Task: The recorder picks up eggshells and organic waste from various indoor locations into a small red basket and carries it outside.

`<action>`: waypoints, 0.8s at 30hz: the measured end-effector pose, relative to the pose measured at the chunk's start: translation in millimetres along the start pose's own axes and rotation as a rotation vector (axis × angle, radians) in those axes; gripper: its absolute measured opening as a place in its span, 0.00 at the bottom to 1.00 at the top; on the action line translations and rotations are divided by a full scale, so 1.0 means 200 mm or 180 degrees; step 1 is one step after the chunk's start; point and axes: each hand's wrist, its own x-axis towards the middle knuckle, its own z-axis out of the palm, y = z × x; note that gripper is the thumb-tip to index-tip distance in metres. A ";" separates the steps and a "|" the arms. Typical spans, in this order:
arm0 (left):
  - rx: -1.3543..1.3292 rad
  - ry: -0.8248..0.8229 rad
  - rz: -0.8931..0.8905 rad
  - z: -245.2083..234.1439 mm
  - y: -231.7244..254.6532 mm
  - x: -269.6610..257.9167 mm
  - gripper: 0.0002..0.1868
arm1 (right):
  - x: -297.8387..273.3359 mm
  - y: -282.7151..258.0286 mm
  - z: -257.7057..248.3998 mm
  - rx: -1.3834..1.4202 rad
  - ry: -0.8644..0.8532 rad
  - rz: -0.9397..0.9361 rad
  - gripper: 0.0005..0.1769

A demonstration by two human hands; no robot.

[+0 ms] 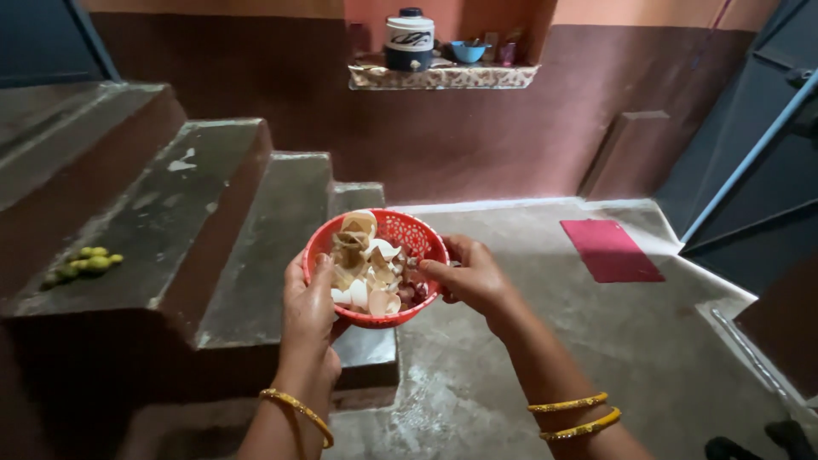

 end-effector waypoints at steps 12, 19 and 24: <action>0.0038 -0.0382 0.0069 0.54 -0.18 0.13 0.18 | 0.14 0.10 -0.53 0.0168 0.0156 -0.0028 0.17; 0.0104 -0.0666 -0.0066 0.78 -0.26 0.30 0.18 | 0.21 0.13 -0.69 0.0095 0.0563 0.0061 0.16; 0.0040 -0.0750 -0.0231 0.99 -0.29 0.47 0.18 | 0.34 0.19 -0.85 0.0196 0.0851 -0.0021 0.16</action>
